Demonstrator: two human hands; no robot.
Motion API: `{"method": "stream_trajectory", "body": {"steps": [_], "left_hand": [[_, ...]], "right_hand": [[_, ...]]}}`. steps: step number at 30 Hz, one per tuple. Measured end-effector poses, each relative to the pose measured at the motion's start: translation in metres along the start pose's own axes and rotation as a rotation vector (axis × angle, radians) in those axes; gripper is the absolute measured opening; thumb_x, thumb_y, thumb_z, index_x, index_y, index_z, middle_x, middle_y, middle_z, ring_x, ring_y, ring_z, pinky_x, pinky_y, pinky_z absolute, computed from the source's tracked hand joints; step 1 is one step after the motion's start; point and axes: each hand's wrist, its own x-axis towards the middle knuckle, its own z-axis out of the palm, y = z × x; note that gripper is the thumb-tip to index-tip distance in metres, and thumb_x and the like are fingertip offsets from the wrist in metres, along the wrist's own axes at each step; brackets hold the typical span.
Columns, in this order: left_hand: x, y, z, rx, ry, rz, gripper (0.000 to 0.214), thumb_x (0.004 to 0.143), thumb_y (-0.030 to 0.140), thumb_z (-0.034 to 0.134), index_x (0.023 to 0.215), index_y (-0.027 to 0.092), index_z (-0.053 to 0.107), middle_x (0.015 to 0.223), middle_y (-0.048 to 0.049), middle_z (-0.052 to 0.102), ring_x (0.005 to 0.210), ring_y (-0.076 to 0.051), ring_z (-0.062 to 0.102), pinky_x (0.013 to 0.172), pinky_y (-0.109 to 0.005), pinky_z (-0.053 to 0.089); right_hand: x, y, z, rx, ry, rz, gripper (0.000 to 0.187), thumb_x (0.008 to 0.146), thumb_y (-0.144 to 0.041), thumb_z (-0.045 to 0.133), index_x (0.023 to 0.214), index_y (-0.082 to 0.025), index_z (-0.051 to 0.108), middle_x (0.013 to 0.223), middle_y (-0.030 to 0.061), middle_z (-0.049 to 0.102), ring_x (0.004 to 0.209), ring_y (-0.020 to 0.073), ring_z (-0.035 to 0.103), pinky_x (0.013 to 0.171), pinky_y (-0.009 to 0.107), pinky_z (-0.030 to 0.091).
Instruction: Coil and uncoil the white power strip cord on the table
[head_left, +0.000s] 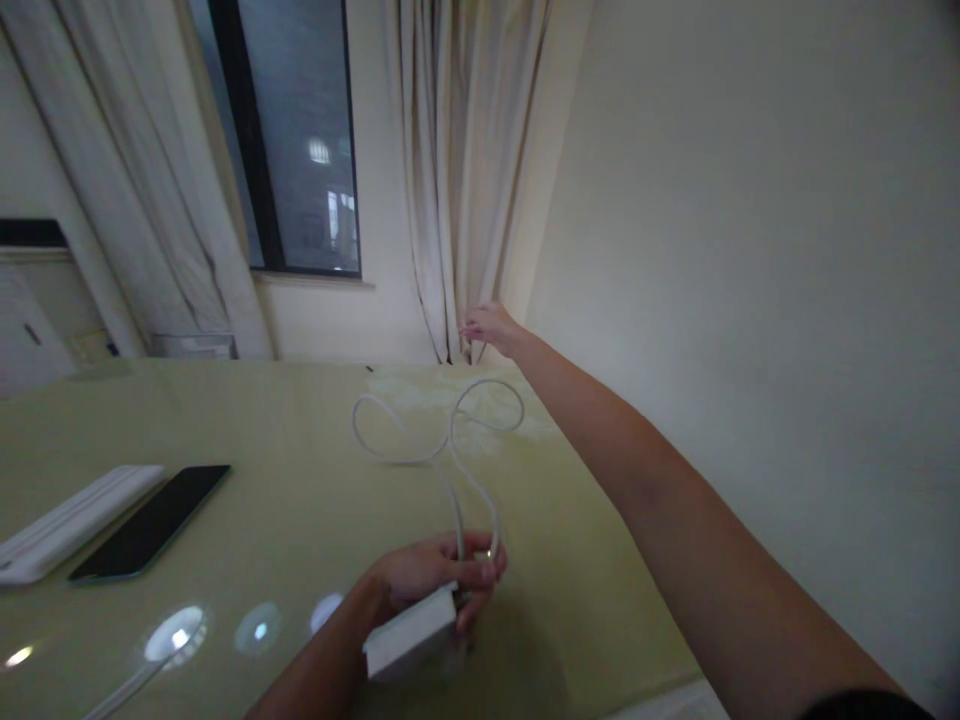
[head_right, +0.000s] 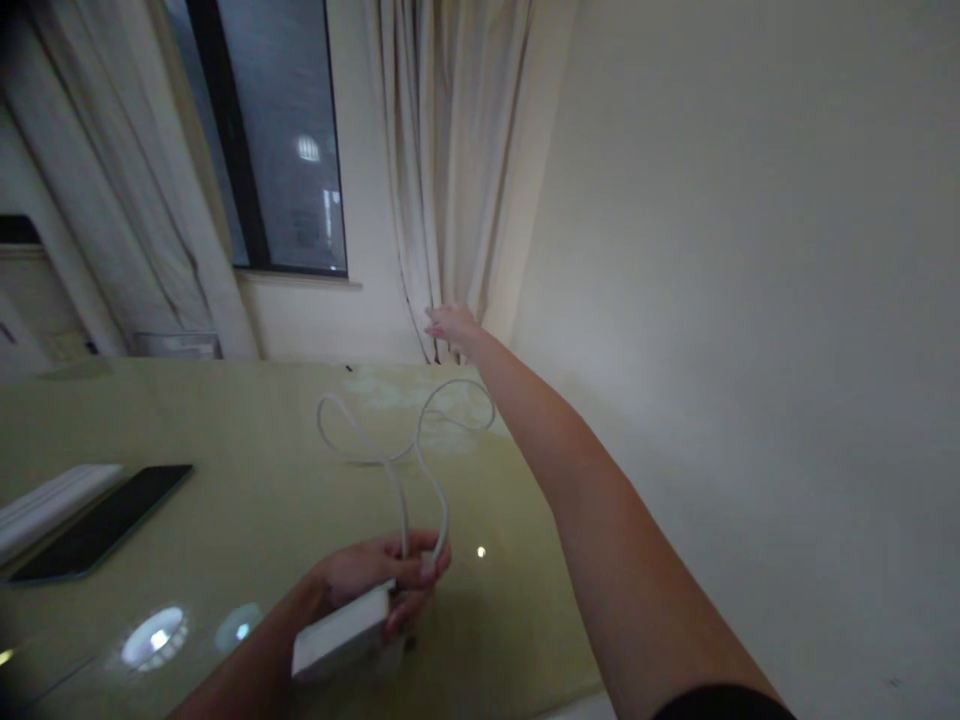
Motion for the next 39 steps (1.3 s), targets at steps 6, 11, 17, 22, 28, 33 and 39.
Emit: {"method": "stream_trajectory", "body": {"steps": [6, 11, 17, 22, 28, 33, 39], "left_hand": [[0.022, -0.001, -0.011, -0.088, 0.354, 0.238, 0.054, 0.076, 0.064, 0.086, 0.090, 0.022, 0.056, 0.064, 0.0048, 0.055, 0.050, -0.010, 0.053, 0.052, -0.024, 0.043], [0.035, -0.010, -0.007, 0.049, 0.522, 0.266, 0.048, 0.084, 0.065, 0.076, 0.082, 0.020, 0.058, 0.072, -0.0001, 0.062, 0.060, -0.014, 0.055, 0.058, -0.027, 0.044], [0.036, -0.010, -0.004, 0.314, 0.616, 0.293, 0.035, 0.087, 0.049, 0.075, 0.075, 0.017, 0.069, 0.076, -0.0055, 0.065, 0.075, -0.020, 0.056, 0.072, -0.033, 0.045], [0.040, -0.006, 0.004, 0.431, 0.651, 0.362, 0.032, 0.090, 0.050, 0.075, 0.087, 0.018, 0.073, 0.094, -0.0082, 0.068, 0.093, -0.024, 0.061, 0.088, -0.035, 0.048], [0.024, -0.003, -0.015, 0.332, 0.720, 0.383, 0.033, 0.078, 0.045, 0.088, 0.095, 0.018, 0.079, 0.106, -0.0113, 0.077, 0.109, -0.030, 0.067, 0.103, -0.040, 0.049], [0.013, 0.030, -0.029, -0.021, 0.826, 0.425, 0.057, 0.094, 0.067, 0.065, 0.118, 0.016, 0.072, 0.128, -0.0175, 0.076, 0.118, -0.028, 0.070, 0.105, -0.042, 0.052], [0.008, 0.104, -0.007, -0.555, 0.658, 0.611, 0.043, 0.110, 0.048, 0.049, 0.113, 0.010, 0.069, 0.104, -0.0136, 0.079, 0.080, -0.016, 0.075, 0.077, -0.029, 0.064]], "right_hand": [[-0.095, -0.003, -0.017, -0.091, 0.033, -0.011, 0.053, 0.100, -0.070, 0.058, 0.082, -0.020, 0.063, 0.068, 0.0011, 0.063, 0.053, 0.0115, 0.055, 0.054, 0.025, 0.045], [-0.209, 0.026, -0.001, -0.460, -0.428, 0.157, 0.054, 0.086, -0.075, 0.070, 0.072, -0.023, 0.066, 0.067, 0.0051, 0.066, 0.064, 0.0219, 0.062, 0.061, 0.034, 0.043], [-0.251, 0.056, 0.010, -0.316, -0.475, 0.313, 0.041, 0.075, -0.058, 0.088, 0.079, -0.023, 0.067, 0.070, 0.0015, 0.067, 0.064, 0.0209, 0.062, 0.058, 0.033, 0.044], [-0.253, 0.073, 0.008, 0.212, -0.349, 0.542, 0.043, 0.074, -0.053, 0.090, 0.091, -0.019, 0.070, 0.082, 0.0016, 0.076, 0.047, 0.0111, 0.055, 0.040, 0.025, 0.038], [-0.259, 0.073, 0.006, 0.491, -0.118, 0.545, 0.045, 0.073, -0.053, 0.092, 0.083, -0.017, 0.067, 0.078, 0.0026, 0.074, 0.067, 0.0143, 0.070, 0.062, 0.025, 0.056], [-0.257, 0.062, 0.009, 0.325, -0.192, 0.429, 0.032, 0.098, -0.052, 0.065, 0.094, -0.022, 0.055, 0.067, -0.0051, 0.063, 0.050, 0.0098, 0.054, 0.052, 0.022, 0.043], [-0.273, 0.032, 0.008, -0.296, -0.545, 0.105, 0.014, 0.106, -0.037, 0.052, 0.106, -0.023, 0.054, 0.075, -0.0016, 0.061, 0.065, 0.0156, 0.054, 0.063, 0.027, 0.039]]}}
